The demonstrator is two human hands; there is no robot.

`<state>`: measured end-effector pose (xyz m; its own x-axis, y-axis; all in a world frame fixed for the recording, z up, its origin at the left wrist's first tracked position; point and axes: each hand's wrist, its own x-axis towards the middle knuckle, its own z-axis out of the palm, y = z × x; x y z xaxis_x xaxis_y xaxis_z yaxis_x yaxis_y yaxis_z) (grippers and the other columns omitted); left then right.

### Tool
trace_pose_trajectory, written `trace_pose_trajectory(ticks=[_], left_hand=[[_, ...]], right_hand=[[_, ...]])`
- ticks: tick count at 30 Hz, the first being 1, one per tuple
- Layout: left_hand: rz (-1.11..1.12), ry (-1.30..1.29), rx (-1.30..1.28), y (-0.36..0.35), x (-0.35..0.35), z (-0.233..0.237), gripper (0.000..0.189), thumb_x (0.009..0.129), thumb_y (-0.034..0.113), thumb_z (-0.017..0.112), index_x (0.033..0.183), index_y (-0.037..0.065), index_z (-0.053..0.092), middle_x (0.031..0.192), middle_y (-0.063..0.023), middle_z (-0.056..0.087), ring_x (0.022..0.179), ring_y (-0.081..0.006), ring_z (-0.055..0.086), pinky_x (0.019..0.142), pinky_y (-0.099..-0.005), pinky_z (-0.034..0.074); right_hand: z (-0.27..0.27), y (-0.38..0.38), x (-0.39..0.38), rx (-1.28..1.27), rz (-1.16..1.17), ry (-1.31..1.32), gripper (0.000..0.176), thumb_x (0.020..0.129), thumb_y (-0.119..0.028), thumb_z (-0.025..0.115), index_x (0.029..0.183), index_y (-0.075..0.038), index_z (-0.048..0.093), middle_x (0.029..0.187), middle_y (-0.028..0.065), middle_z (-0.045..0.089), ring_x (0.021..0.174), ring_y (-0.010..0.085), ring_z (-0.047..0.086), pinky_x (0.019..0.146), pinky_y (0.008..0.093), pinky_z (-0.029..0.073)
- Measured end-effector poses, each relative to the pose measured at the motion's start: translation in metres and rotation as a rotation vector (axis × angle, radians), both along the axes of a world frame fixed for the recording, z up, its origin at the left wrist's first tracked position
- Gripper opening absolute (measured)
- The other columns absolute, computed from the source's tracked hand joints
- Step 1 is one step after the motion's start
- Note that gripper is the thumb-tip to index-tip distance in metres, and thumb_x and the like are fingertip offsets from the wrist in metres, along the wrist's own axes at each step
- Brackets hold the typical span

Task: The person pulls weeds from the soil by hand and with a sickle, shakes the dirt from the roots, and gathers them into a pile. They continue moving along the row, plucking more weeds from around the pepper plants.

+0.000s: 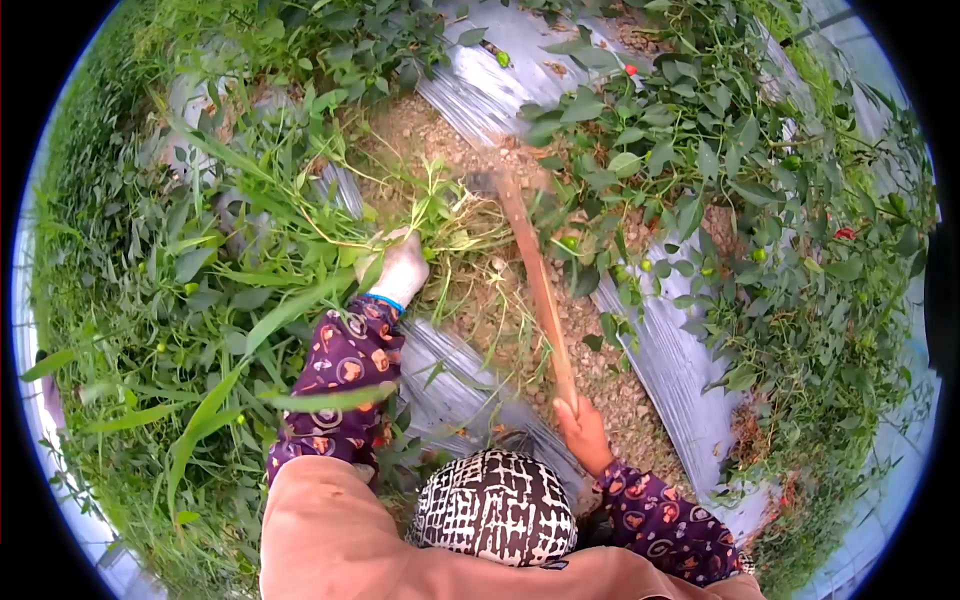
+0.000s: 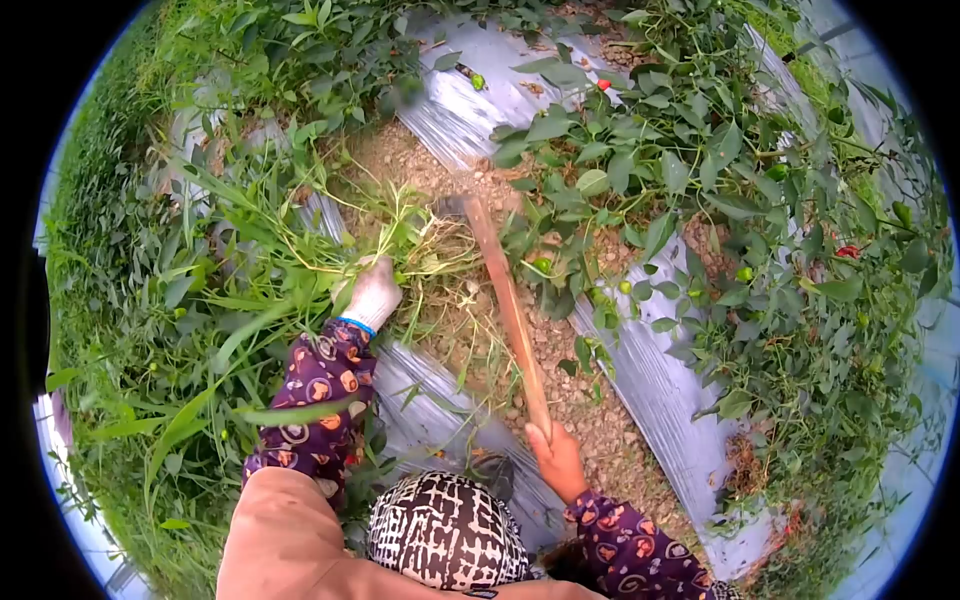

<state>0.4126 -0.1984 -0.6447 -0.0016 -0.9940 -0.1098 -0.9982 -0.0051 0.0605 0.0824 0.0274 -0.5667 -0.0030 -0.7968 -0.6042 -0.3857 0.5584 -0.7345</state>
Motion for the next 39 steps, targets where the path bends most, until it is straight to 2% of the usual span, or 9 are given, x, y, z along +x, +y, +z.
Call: trace_pose_trajectory(ticks=[4,9,15,19,21,31,34,35,39], left_hand=[[-0.054,0.129,0.044,0.037,0.011,0.014,0.029,0.077,0.006,0.059,0.105,0.002,0.057,0.093,-0.027,0.065,0.081,-0.0378,0.068,0.071,-0.0444,0.056],[0.124,-0.007,0.0,-0.041,0.035,0.014,0.032,0.075,0.004,0.058,0.106,0.001,0.056,0.087,-0.0274,0.064,0.069,-0.0429,0.066,0.058,-0.0508,0.055],[0.082,-0.048,-0.299,-0.147,0.056,-0.001,0.057,0.087,0.003,0.045,0.143,0.006,0.038,0.124,-0.0246,0.058,0.094,-0.0357,0.066,0.079,-0.0423,0.056],[0.235,-0.127,0.319,-0.176,0.061,-0.003,0.046,0.086,0.013,0.051,0.131,0.005,0.047,0.121,-0.0223,0.063,0.104,-0.0338,0.066,0.084,-0.041,0.055],[0.179,-0.192,0.397,-0.154,0.036,0.021,0.03,0.084,0.019,0.055,0.104,0.002,0.069,0.112,-0.0203,0.067,0.099,-0.0324,0.069,0.081,-0.0407,0.056],[-0.201,0.046,-0.027,0.109,-0.026,0.095,0.017,0.072,0.003,0.053,0.088,0.001,0.059,0.081,-0.0159,0.06,0.075,-0.0295,0.063,0.066,-0.0361,0.053],[-0.225,0.087,0.214,0.203,-0.027,0.123,0.025,0.07,0.002,0.057,0.094,-0.002,0.061,0.086,-0.0159,0.062,0.074,-0.0263,0.063,0.062,-0.0337,0.054],[0.141,0.012,0.899,0.192,-0.048,0.16,0.022,0.075,0.006,0.059,0.096,-0.002,0.061,0.09,-0.0187,0.063,0.076,-0.0266,0.065,0.061,-0.0333,0.055],[0.183,-0.065,0.814,0.321,-0.026,0.189,0.016,0.078,0.017,0.063,0.087,0.005,0.069,0.076,-0.017,0.068,0.067,-0.0283,0.068,0.062,-0.0414,0.056]], right_hand=[[-0.017,-0.099,0.033,-0.177,-0.068,-0.038,0.034,0.096,-0.033,0.061,0.099,0.001,0.057,0.068,0.0161,0.059,0.061,0.024,0.059,0.058,0.038,0.046],[0.003,-0.239,0.123,-0.318,0.008,-0.007,0.045,0.094,-0.037,0.058,0.086,0.007,0.06,0.072,0.0274,0.062,0.068,0.0442,0.063,0.062,0.048,0.048],[-0.034,-0.183,0.099,-0.159,0.169,-0.029,0.045,0.095,-0.038,0.058,0.092,0.007,0.062,0.072,0.0269,0.063,0.071,0.0443,0.063,0.064,0.0473,0.049],[-0.028,-0.112,0.061,-0.126,0.14,-0.007,0.043,0.097,-0.037,0.058,0.09,0.005,0.06,0.07,0.0232,0.062,0.066,0.0392,0.063,0.06,0.0448,0.047],[-0.019,-0.096,0.06,-0.103,0.117,-0.047,0.042,0.097,-0.037,0.059,0.09,0.004,0.059,0.069,0.0222,0.061,0.064,0.0382,0.062,0.059,0.0441,0.047],[0.036,0.055,-0.034,0.173,-0.032,-0.016,0.03,0.094,-0.028,0.064,0.088,0.001,0.06,0.068,0.0153,0.058,0.059,0.0225,0.055,0.056,0.0376,0.045],[0.059,0.026,-0.075,0.093,-0.054,-0.012,0.028,0.095,-0.027,0.063,0.089,0.0,0.06,0.065,0.007,0.055,0.059,0.0137,0.05,0.054,0.0339,0.043],[0.07,0.014,-0.085,0.085,-0.027,0.001,0.027,0.096,-0.027,0.062,0.089,0.0,0.06,0.064,0.0048,0.054,0.059,0.0121,0.049,0.054,0.0331,0.043],[0.087,0.01,-0.115,0.041,-0.017,0.005,0.031,0.097,-0.03,0.061,0.089,0.0,0.058,0.064,0.0002,0.05,0.058,0.0087,0.045,0.051,0.0298,0.04]])
